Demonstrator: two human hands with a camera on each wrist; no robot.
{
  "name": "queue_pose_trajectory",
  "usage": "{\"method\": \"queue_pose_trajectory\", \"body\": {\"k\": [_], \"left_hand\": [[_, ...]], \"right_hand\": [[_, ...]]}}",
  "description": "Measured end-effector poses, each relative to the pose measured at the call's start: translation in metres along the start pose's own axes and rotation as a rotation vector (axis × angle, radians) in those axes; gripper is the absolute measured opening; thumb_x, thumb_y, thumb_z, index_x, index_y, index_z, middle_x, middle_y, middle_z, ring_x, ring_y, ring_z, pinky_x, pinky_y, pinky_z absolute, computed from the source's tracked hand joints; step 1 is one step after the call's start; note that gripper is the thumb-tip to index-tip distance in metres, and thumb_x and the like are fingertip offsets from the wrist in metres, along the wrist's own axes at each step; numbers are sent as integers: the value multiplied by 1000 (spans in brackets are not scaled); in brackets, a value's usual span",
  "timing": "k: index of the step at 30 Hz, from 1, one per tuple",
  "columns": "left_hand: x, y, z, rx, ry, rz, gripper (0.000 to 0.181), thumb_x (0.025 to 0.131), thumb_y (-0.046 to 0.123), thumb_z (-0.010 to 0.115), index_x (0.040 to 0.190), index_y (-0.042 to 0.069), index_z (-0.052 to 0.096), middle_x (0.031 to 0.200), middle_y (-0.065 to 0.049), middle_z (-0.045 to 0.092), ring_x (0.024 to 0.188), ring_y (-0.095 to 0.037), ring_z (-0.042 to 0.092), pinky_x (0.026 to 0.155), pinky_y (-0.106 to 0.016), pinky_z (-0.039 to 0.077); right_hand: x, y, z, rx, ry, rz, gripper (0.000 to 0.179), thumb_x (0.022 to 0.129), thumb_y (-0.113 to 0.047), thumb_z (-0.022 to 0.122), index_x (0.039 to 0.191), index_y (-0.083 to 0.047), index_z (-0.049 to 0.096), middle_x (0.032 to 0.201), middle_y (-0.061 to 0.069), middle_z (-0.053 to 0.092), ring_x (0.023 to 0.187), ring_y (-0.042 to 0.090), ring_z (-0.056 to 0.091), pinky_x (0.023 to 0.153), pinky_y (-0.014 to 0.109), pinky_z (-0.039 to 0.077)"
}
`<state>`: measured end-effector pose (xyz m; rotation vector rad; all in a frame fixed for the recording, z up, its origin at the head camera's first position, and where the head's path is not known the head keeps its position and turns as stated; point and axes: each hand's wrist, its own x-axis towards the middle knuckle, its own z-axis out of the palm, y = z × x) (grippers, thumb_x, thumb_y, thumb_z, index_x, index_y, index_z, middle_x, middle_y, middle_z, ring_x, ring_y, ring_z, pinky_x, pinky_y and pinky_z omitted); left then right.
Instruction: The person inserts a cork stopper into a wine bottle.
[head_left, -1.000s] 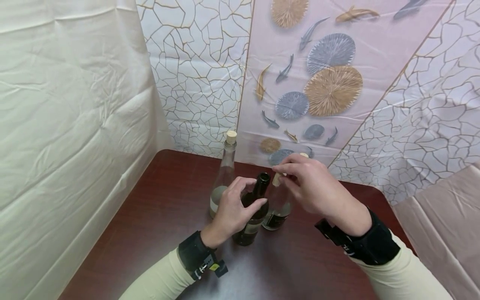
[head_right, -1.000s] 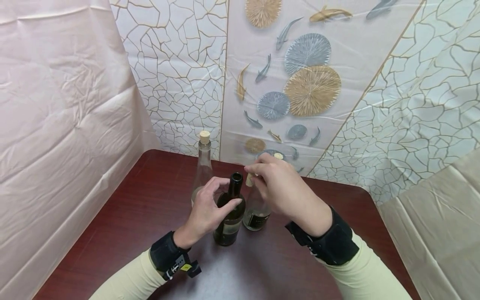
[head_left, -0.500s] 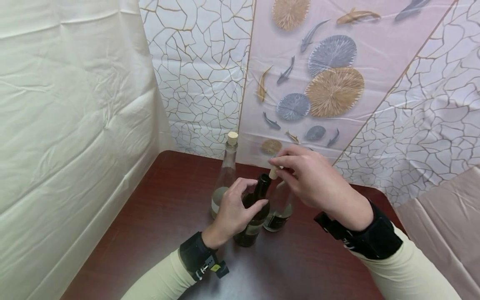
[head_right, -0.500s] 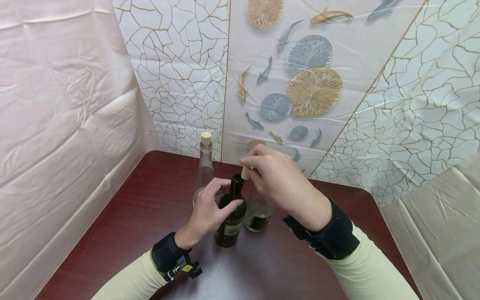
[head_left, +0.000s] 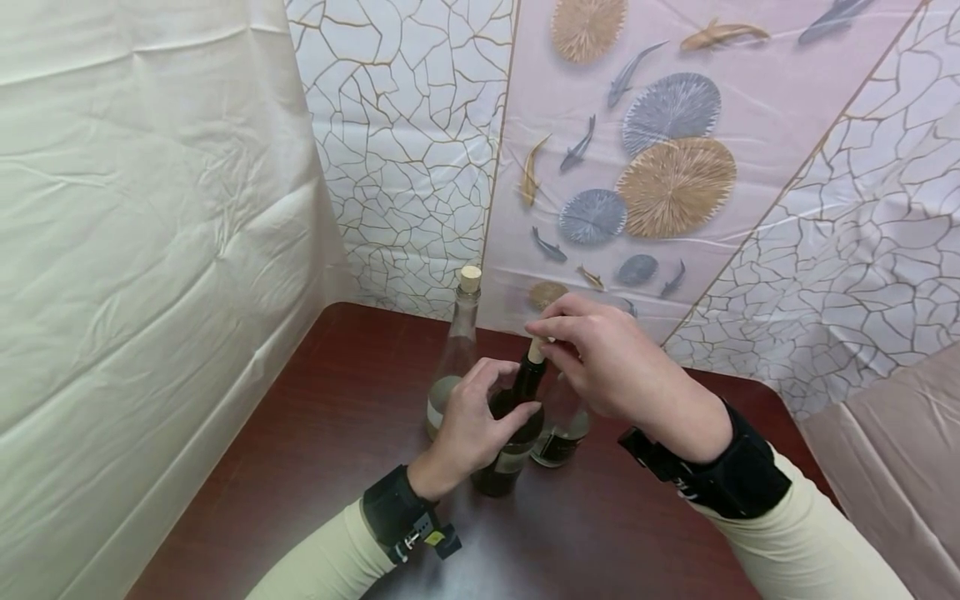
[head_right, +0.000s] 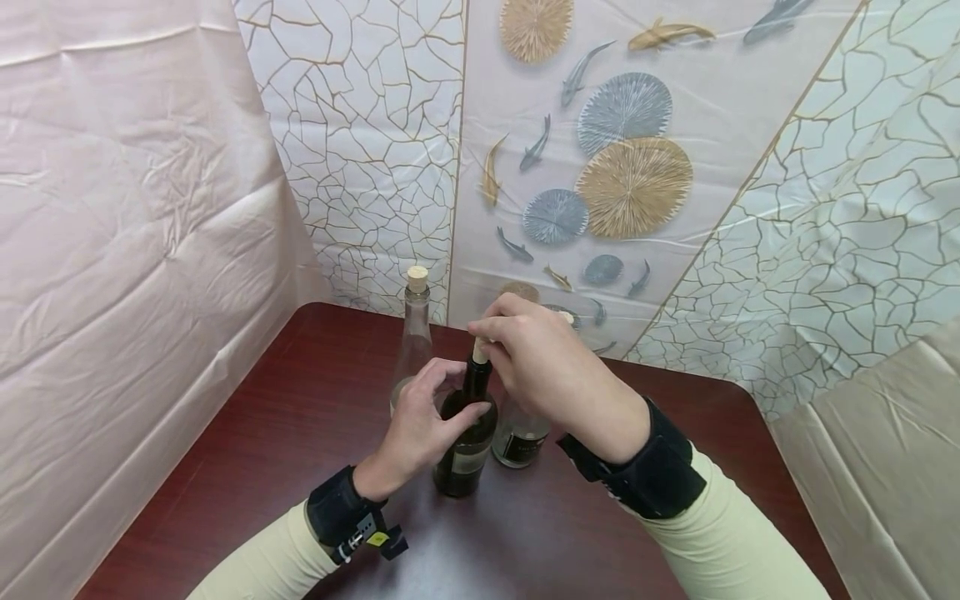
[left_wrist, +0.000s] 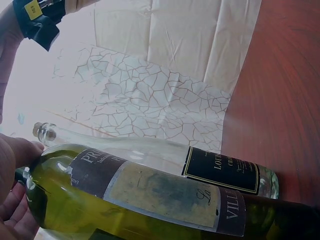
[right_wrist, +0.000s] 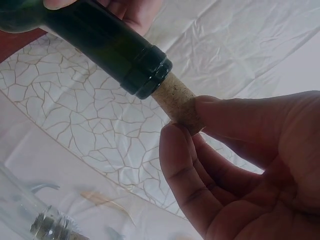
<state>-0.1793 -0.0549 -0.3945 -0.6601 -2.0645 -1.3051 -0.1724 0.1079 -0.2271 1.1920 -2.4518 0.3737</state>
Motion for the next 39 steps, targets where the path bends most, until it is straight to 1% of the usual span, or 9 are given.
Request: {"method": "queue_pose_trajectory", "body": {"k": [5,11,16,22,30,35,39], "left_hand": [[-1,-1,0,-2,0,5,41,84,27,76,118,12,60,108,-3,62,98,-14,63,80,-31,55],[-1,-1,0,-9,-8,7,41,85,28,75,119,12,59,109,-4,62,99,-14,62,81,-31,55],[-1,-1,0,-13,-3,14,40,85,27,75,119,12,59,109,-4,61,97,-13,62,81,-30,56],[-1,-1,1,-2,2,19,40,85,28,75,118,12,59,108,-3,61,96,-13,61,80,-30,56],[-3,-3,2,-8,-3,13,41,85,27,75,119,12,59,109,-3,62,99,-13,62,82,-29,55],[-2,-2,1,-11,-2,13,40,85,27,75,119,13,59,109,-3,62,99,-13,62,83,-29,55],[-2,-2,1,-12,3,18,40,85,26,75,119,13,59,108,-3,62,99,-13,62,82,-31,56]], "right_hand": [[-1,0,3,-9,-10,3,25,87,-4,69,111,-7,75,103,3,67,83,13,64,66,31,53],[-3,-1,7,-23,26,-19,25,85,-2,71,109,-6,75,99,3,65,75,11,62,63,31,50],[-4,-1,9,-40,39,-23,26,85,-3,71,111,-6,75,94,3,62,73,10,58,59,28,49],[-7,-1,11,-38,64,-51,26,85,-2,71,111,-5,75,91,3,60,69,9,54,55,27,47],[-8,0,13,-43,85,-74,26,85,-1,71,110,-5,75,91,4,61,69,10,55,55,27,47],[-5,0,11,-37,73,-71,25,84,-2,72,109,-5,75,94,3,64,71,9,58,57,28,49],[-1,2,4,-22,51,-81,24,84,-6,73,107,-7,76,98,4,67,74,11,61,61,30,51]]}}
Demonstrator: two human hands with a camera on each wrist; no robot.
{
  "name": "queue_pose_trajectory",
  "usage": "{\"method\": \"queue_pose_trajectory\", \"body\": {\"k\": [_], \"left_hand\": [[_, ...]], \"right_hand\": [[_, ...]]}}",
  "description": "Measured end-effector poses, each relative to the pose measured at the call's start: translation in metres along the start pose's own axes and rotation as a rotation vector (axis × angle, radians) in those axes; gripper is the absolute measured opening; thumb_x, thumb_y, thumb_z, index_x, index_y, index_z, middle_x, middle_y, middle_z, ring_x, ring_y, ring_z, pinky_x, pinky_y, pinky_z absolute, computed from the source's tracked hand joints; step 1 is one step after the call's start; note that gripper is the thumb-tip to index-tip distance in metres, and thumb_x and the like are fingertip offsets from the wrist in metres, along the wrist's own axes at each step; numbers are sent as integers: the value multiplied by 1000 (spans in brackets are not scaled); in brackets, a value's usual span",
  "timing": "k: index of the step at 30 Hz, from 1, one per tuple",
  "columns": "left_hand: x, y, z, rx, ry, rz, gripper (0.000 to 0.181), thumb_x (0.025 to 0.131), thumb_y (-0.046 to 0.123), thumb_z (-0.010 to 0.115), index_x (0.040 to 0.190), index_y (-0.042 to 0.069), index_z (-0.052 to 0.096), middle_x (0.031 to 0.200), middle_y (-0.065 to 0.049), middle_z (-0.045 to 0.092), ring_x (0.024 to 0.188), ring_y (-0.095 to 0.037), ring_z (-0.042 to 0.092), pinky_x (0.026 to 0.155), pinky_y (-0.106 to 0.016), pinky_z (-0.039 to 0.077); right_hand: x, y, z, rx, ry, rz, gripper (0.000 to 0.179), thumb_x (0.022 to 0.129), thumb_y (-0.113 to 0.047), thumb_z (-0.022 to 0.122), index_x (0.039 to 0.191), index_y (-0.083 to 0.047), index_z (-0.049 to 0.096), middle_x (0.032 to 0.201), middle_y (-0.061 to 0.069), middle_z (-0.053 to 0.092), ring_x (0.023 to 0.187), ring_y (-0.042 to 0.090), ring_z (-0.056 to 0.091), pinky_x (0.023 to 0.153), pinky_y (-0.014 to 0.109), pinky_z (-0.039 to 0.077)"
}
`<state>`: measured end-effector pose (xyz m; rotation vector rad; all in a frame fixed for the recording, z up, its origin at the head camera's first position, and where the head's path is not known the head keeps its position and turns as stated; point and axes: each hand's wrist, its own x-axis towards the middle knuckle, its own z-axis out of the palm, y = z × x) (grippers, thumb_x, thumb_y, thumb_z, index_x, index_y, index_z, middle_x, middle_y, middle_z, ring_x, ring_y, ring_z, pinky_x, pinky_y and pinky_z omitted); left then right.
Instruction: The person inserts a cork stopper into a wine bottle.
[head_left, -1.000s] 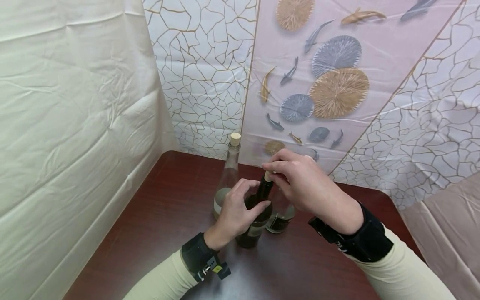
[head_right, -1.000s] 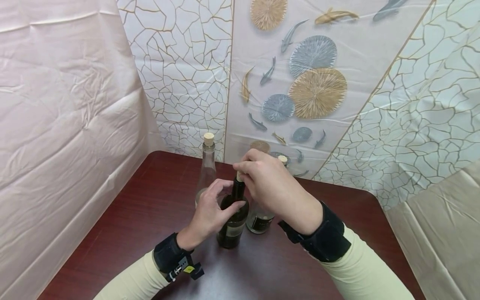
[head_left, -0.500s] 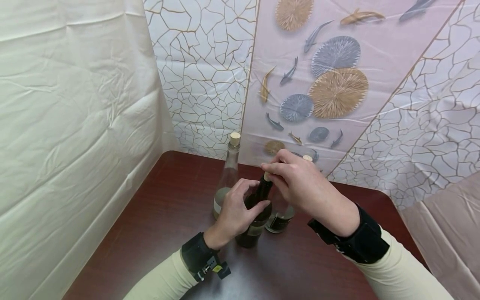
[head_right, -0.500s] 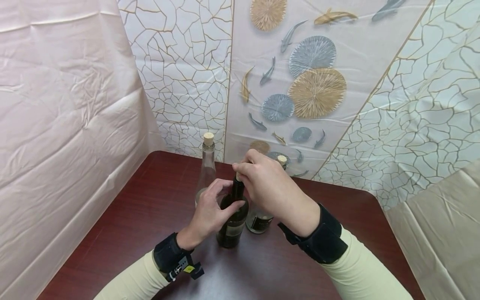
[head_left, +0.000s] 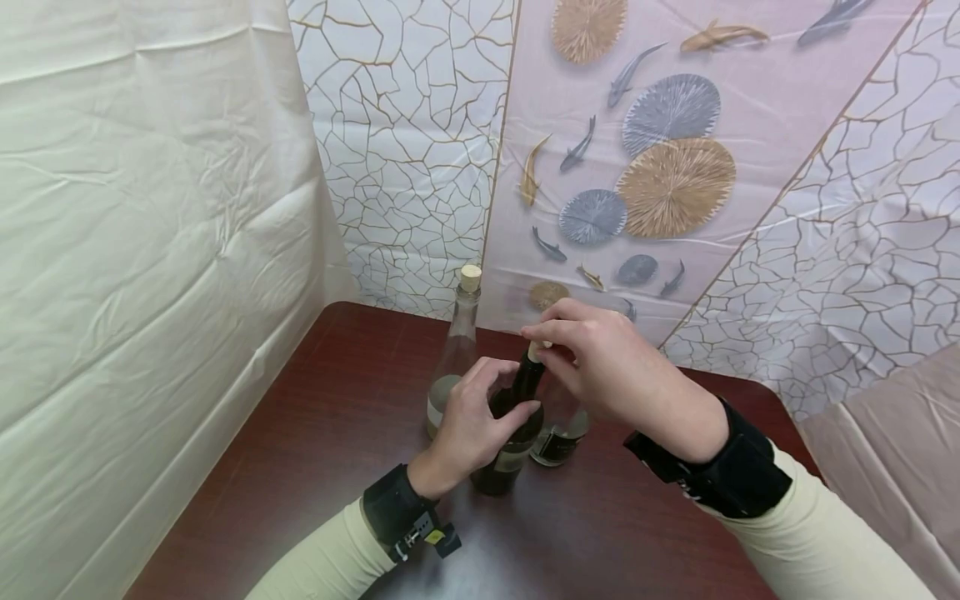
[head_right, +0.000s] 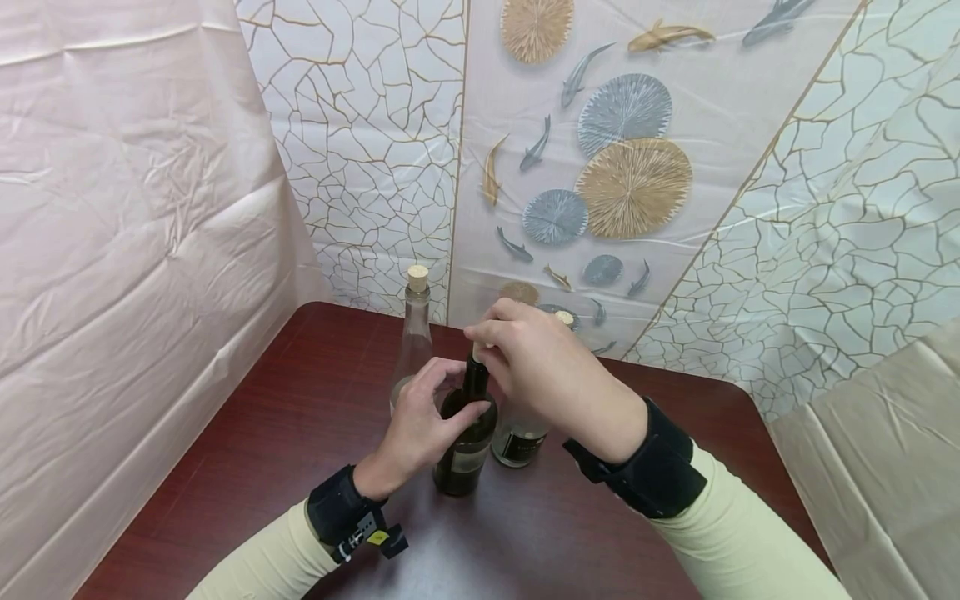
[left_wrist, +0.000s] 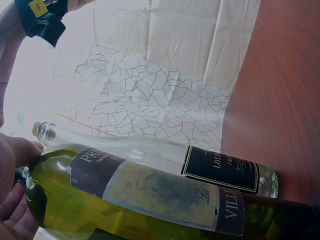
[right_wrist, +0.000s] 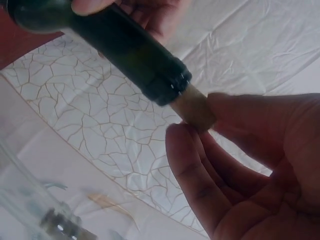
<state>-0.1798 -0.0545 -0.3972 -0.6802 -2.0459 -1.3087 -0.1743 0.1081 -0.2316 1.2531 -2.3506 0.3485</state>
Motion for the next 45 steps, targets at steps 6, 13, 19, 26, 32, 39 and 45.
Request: {"method": "queue_pose_trajectory", "body": {"k": [6,13,19,26,32,39,45], "left_hand": [[-1,-1,-1,-9,-8,-14,41,84,27,76,120,14,59,108,-1,61,100,-11,61,83,-32,55],[-1,-2,-3,-19,-7,2,40,85,26,75,120,14,60,107,-2,62,99,-12,61,84,-32,55],[-1,-3,-2,-17,-7,5,38,86,27,75,119,15,60,107,0,62,99,-11,60,84,-32,54],[-1,-2,-3,-15,-12,14,41,85,27,76,119,12,60,108,-3,62,99,-17,61,83,-35,55],[-1,-3,-3,3,-2,28,43,83,26,77,119,10,60,108,-5,62,99,-19,62,82,-38,56],[-1,-2,-3,-3,-4,28,39,85,27,75,118,12,60,107,-3,62,99,-14,60,82,-36,56],[0,-3,-3,-4,-4,30,39,85,26,75,118,11,59,107,-4,61,99,-14,61,82,-31,55]], "right_hand": [[17,2,-17,23,-86,-15,22,81,-5,75,102,-8,76,98,6,70,83,20,66,70,35,55],[44,5,-37,36,-274,-81,16,80,-2,74,92,-12,75,92,1,73,87,15,67,75,35,55],[53,6,-38,67,-387,-126,18,78,1,72,79,-16,71,78,-5,66,73,8,60,67,31,52],[52,7,-31,87,-378,-142,24,76,4,70,73,-19,70,74,-7,60,69,6,57,65,29,51],[50,9,-27,85,-330,-139,22,76,3,72,72,-18,71,72,-7,62,71,6,62,67,30,53],[45,4,-25,40,-297,-138,24,74,7,69,71,-17,71,72,-7,60,69,7,61,63,30,52],[42,1,-24,14,-274,-125,23,74,6,70,72,-16,72,73,-8,60,69,6,62,64,29,53]]}}
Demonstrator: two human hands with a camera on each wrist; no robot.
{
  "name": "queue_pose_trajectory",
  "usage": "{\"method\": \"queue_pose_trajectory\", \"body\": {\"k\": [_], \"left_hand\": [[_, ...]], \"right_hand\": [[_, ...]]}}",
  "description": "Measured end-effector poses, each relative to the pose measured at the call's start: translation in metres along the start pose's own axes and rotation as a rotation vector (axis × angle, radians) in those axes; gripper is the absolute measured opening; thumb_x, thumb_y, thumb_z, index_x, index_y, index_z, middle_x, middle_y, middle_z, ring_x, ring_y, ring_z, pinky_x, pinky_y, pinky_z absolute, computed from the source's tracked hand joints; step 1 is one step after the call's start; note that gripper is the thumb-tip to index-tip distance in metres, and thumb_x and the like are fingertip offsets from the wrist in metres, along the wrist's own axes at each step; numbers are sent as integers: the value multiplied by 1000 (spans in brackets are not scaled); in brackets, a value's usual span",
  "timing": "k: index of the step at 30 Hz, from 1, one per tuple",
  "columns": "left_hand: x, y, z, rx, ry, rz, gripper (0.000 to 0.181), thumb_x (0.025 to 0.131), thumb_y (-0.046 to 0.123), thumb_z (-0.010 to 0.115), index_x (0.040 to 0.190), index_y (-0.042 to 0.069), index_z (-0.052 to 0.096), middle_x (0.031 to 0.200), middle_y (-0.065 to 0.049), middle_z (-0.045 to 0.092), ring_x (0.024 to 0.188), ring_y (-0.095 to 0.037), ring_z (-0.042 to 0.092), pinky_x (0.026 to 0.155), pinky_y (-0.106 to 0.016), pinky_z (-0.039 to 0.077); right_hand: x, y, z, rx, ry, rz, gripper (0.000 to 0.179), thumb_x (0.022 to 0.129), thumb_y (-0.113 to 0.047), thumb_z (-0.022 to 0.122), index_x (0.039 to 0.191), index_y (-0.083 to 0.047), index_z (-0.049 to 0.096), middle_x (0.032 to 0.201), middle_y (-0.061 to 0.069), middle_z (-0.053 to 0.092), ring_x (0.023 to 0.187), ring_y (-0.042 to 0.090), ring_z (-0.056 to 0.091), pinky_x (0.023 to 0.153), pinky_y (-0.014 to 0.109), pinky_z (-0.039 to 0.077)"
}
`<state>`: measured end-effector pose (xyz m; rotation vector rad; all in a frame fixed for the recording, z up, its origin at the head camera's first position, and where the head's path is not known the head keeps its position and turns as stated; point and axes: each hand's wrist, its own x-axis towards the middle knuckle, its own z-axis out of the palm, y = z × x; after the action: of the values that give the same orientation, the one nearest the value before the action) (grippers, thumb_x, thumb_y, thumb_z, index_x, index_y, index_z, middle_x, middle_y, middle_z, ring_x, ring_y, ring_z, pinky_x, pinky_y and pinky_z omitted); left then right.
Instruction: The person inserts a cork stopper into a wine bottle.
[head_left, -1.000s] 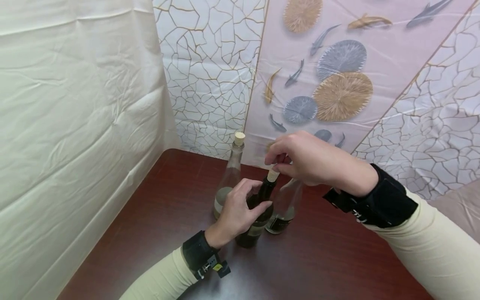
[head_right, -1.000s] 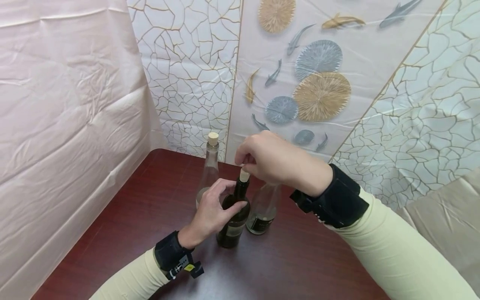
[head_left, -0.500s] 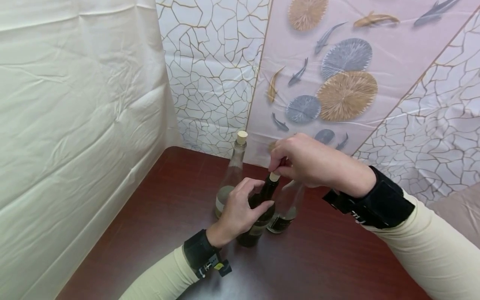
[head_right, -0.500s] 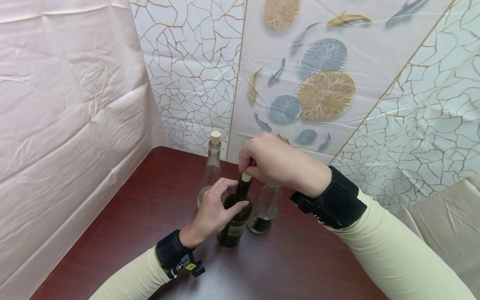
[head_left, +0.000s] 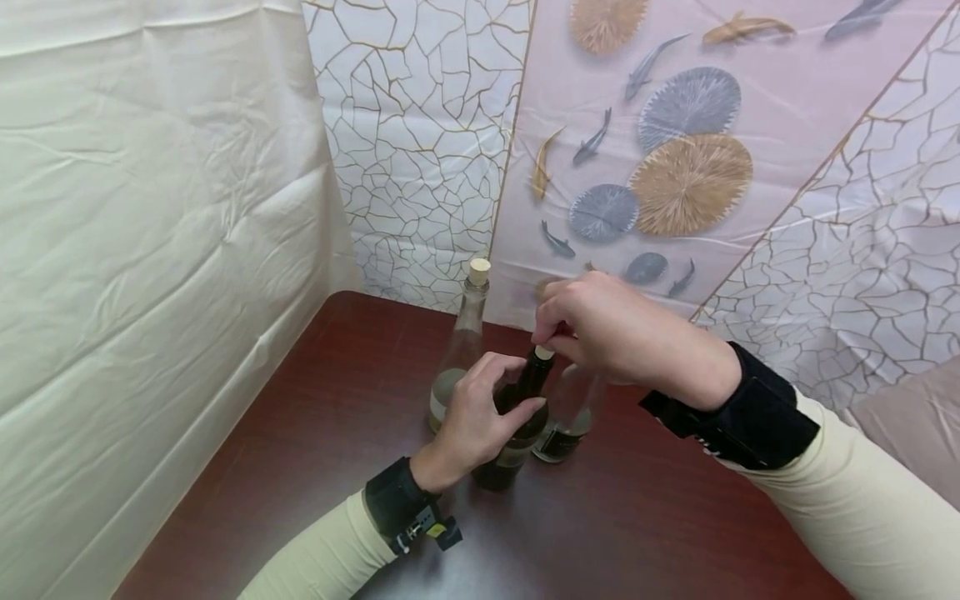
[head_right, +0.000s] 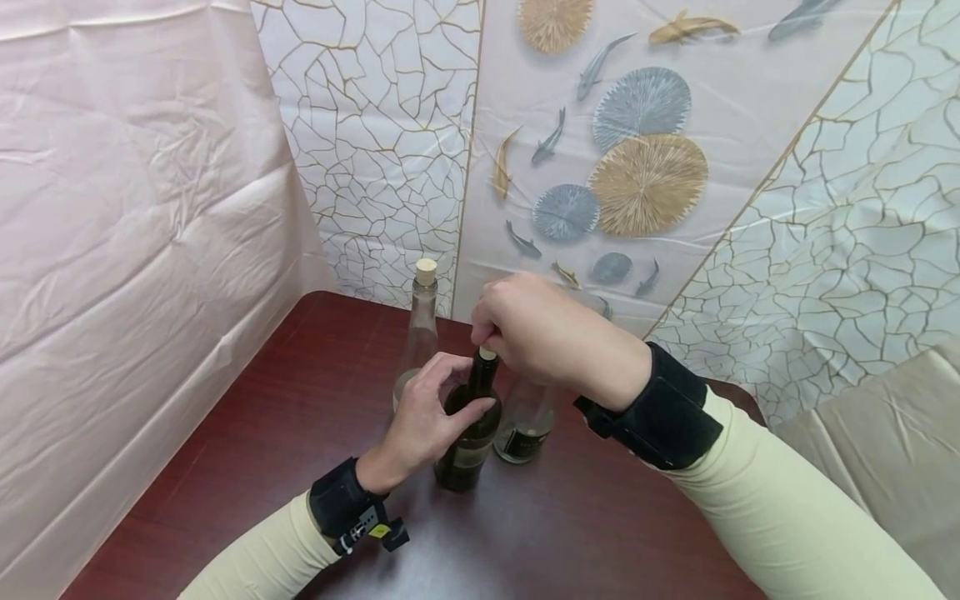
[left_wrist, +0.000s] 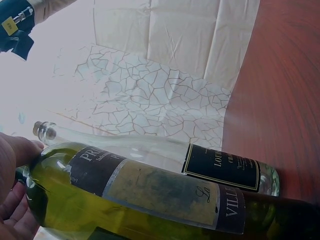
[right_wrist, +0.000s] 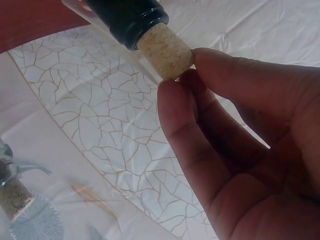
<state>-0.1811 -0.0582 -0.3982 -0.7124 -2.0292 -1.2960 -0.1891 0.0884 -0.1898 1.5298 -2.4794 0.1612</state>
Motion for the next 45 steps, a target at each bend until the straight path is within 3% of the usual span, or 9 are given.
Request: {"method": "queue_pose_trajectory", "body": {"k": [21,28,34,39,42,45], "left_hand": [[-3,5,-4,6,-1,0,39,84,24,77,116,9,60,107,-5,62,99,-18,61,82,-41,56],[3,-4,-7,44,-21,6,41,83,25,77,116,9,60,107,-5,62,100,-16,60,84,-36,54],[17,-18,-12,99,-75,23,41,84,28,76,117,9,60,109,-4,63,98,-13,57,81,-35,54],[21,-25,-20,161,-130,52,45,85,32,75,120,9,59,111,-5,64,94,-14,56,76,-34,54],[19,-28,-29,242,-169,76,48,87,36,72,124,10,59,115,-5,65,102,-14,57,84,-31,52],[13,-31,-43,334,-199,110,50,89,38,70,129,11,59,121,-3,64,112,-14,55,94,-30,49]], "right_hand": [[-7,-2,7,18,54,-14,20,75,7,72,76,-13,74,77,-4,67,72,9,63,64,31,54],[-5,3,16,28,108,21,18,76,5,72,77,-12,74,82,-1,68,75,12,63,67,34,54],[3,13,23,54,148,41,15,78,4,71,79,-10,75,84,0,67,75,13,63,68,33,54],[0,20,30,99,270,38,9,82,-3,73,86,-10,77,90,1,69,82,14,64,71,34,54],[-9,21,37,103,409,43,9,84,-7,72,92,-9,77,95,3,69,86,15,63,70,34,53],[-22,20,46,64,519,62,12,85,-11,73,96,-8,76,99,5,68,79,12,60,63,32,51]]}}
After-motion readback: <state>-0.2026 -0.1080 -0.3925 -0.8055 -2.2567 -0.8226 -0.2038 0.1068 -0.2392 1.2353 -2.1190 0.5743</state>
